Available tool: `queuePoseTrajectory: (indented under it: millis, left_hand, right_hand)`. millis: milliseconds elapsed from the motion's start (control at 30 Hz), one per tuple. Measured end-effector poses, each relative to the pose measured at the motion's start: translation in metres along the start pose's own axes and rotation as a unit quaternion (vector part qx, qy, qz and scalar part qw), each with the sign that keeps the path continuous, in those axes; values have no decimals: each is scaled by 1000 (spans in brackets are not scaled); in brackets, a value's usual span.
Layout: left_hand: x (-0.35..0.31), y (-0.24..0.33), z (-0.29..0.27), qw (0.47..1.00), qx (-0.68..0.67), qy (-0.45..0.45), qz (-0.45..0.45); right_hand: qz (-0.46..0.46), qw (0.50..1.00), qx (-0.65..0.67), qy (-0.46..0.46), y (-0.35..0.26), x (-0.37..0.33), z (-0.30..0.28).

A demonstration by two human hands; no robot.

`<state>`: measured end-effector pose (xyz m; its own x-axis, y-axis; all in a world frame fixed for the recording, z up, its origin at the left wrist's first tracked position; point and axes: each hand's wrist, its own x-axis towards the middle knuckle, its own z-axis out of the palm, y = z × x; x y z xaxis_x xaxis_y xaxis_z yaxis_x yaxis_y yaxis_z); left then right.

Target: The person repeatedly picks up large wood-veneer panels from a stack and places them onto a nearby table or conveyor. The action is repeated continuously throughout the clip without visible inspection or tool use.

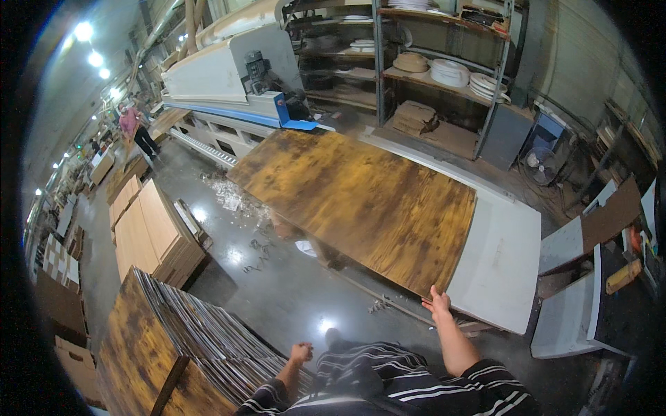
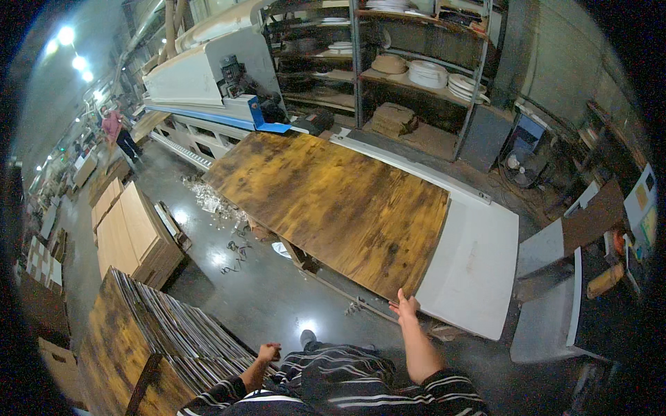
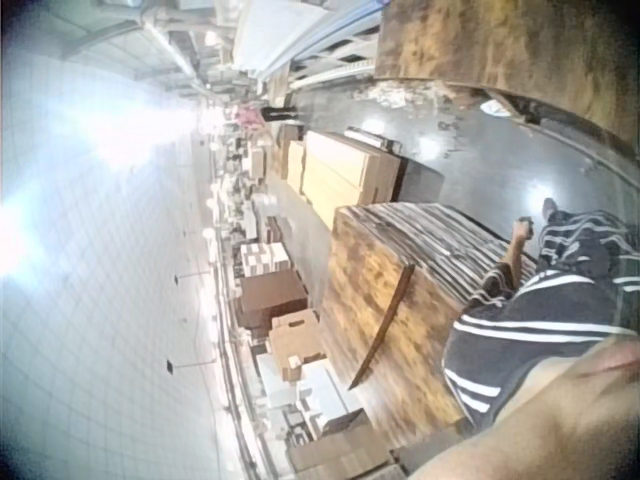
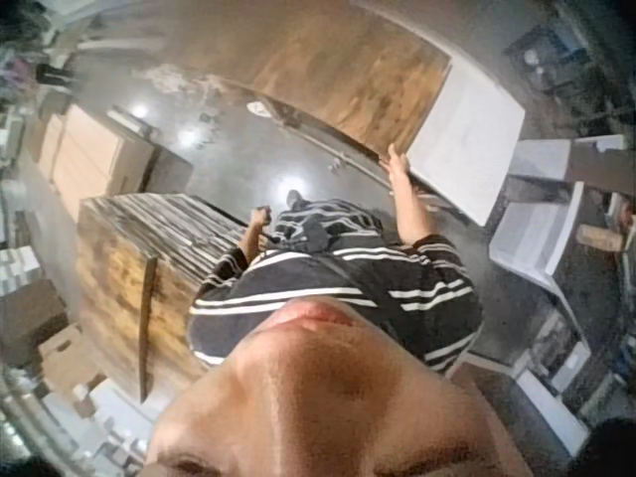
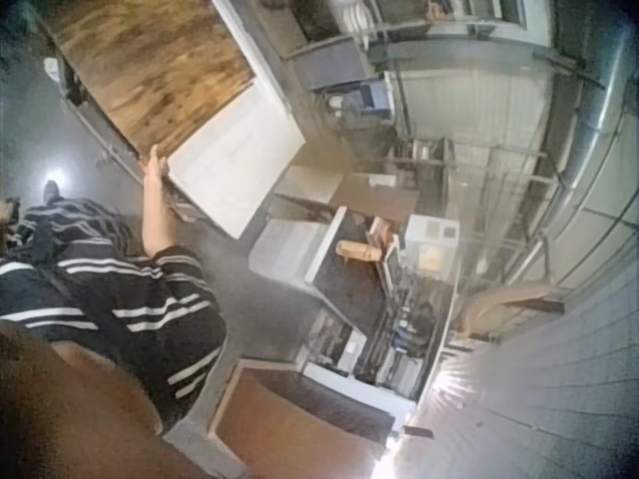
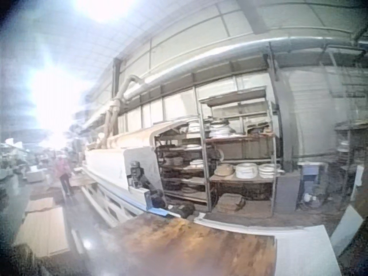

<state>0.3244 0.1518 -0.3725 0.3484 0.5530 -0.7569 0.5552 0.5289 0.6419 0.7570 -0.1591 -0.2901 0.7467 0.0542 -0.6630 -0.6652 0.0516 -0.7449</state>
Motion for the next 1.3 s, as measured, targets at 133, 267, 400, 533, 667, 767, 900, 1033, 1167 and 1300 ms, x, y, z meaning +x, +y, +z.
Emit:
queuePoseTrajectory:
  millis: [133, 267, 400, 533, 667, 767, 900, 1033, 1167, 1300]
  left_hand:
    - [5, 57, 41, 996, 45, 31, 77]
    - [20, 112, 81, 964, 151, 84, 203]
    - [42, 156, 105, 973, 82, 102, 188]
    - [63, 187, 111, 978, -194, 56, 48]
    - [83, 194, 116, 956, -280, 85, 33]
    - [96, 177, 121, 951, -305, 4, 49]
    - [100, 142, 138, 924, -348, -156, 16]
    - [61, 127, 150, 917, -364, -159, 12]
    - [-12, 140, 161, 947, -316, -65, 20]
    - [-93, 159, 148, 939, -330, -90, 29]
  right_hand:
    - [-25, 1000, 1, 4, 40, -7, -29]
    - [30, 999, -25, -14, 70, -29, -71]
    - [49, 997, -55, 9, 74, -71, -136]
    - [81, 995, -58, -3, 57, -119, -228]
    - [180, 974, -135, 18, 40, -149, -315]
    - [256, 940, -225, -13, 28, -154, -376]
    - [164, 942, -290, -52, 21, -108, -422]
    - [127, 911, -288, 267, 14, -38, -436]
    - [93, 905, -209, 360, 21, 13, -472]
    - [-112, 518, -580, 619, 35, 47, -508]
